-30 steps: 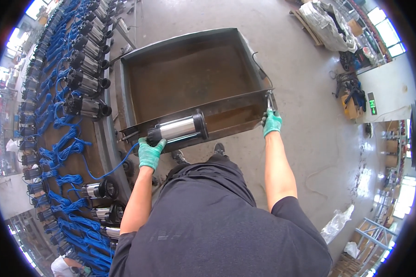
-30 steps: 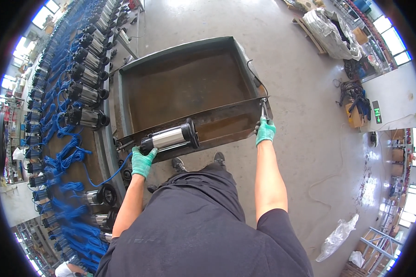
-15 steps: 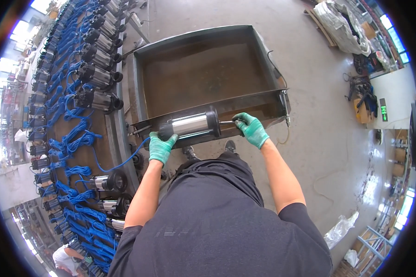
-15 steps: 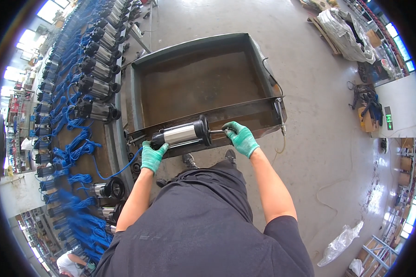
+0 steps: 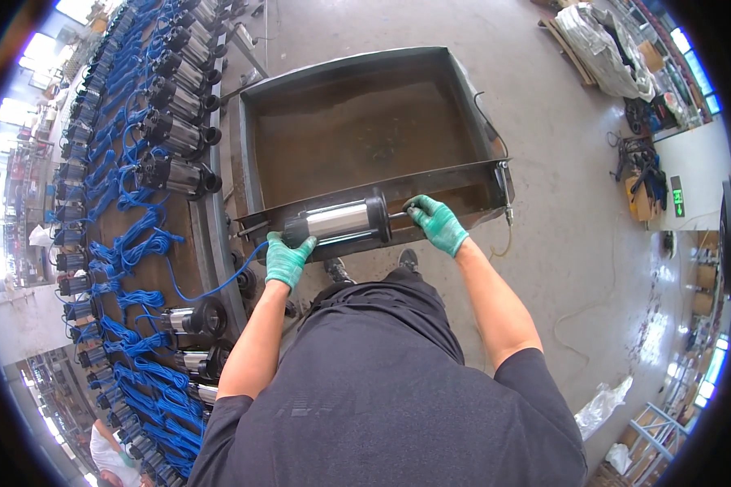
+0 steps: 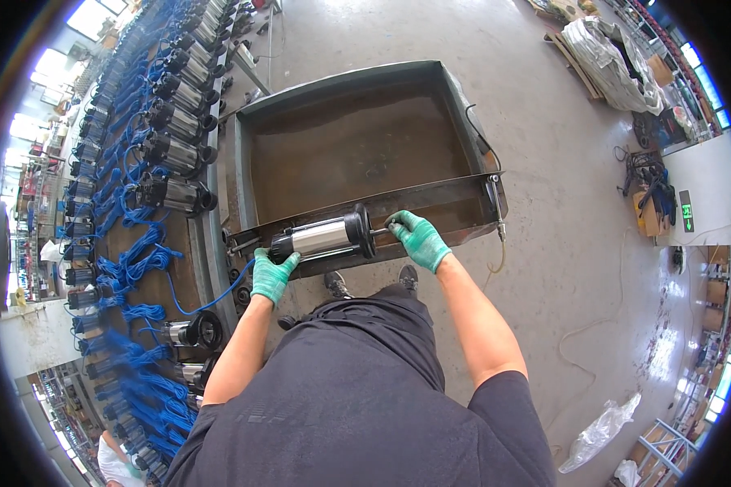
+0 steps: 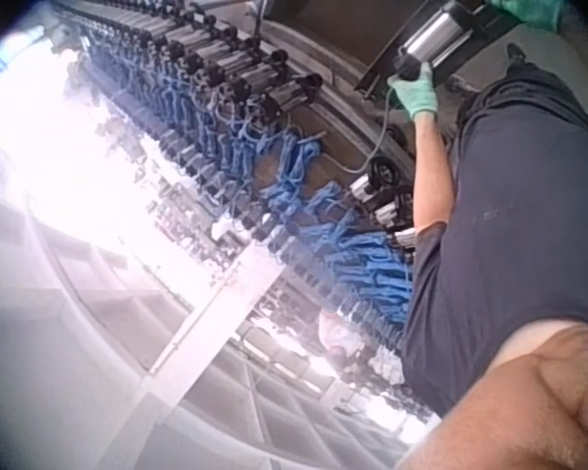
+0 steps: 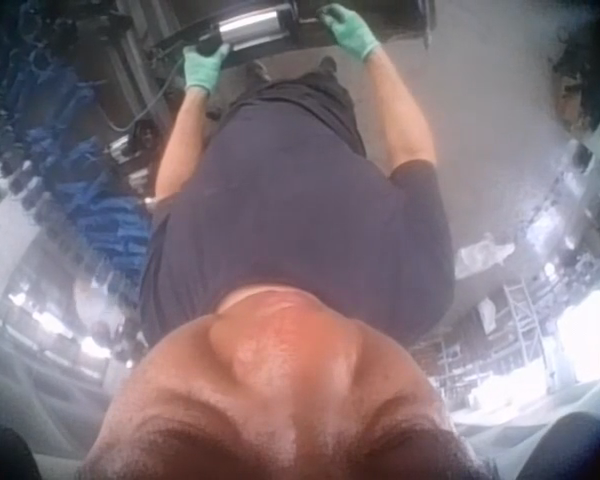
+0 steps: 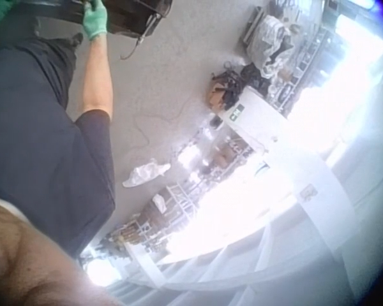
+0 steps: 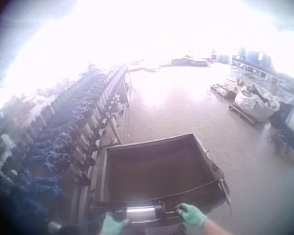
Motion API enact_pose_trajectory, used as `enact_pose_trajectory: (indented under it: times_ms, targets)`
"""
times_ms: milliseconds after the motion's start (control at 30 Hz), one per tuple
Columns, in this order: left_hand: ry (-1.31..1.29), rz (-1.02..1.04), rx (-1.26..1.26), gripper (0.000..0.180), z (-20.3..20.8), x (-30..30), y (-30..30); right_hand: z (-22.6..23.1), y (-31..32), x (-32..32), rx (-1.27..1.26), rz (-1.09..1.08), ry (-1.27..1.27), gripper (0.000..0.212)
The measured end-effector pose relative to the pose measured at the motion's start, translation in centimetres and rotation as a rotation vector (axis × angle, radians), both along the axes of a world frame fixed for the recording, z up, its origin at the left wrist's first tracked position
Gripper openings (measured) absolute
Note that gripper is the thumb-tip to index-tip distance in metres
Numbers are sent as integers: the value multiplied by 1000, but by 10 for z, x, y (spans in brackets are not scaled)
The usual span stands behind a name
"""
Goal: The person picks up a metal pump component from a workbench, connects a blue cable to it, and places it into a metal frame over a tank of liquid. They lower the frame into the liquid, lift it back up, disconnect the cable, and return the component to the row of items on the workbench.
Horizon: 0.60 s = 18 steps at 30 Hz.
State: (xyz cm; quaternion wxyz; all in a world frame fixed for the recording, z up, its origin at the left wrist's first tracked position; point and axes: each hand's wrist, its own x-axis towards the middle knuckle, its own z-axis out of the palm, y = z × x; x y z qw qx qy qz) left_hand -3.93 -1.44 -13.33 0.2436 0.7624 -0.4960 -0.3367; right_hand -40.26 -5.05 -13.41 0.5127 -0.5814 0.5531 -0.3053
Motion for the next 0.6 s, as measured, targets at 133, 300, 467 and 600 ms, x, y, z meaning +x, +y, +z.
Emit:
enact_pose_trajectory:
  times_ms: [133,300,467,600]
  targets:
    - [-4,18,-6,62,-1,1,1,-5,-9,8,-87,-25,299,28]
    - [24,21,13,71,3,-2,1,-20,-7,13,-119,-10,574,36]
    - [15,12,19,69,6,-1,2,-2,-10,3,489,-131,-112,35]
    - [19,14,-2,69,9,-4,1,18,-8,-18,667,-5,-490,39]
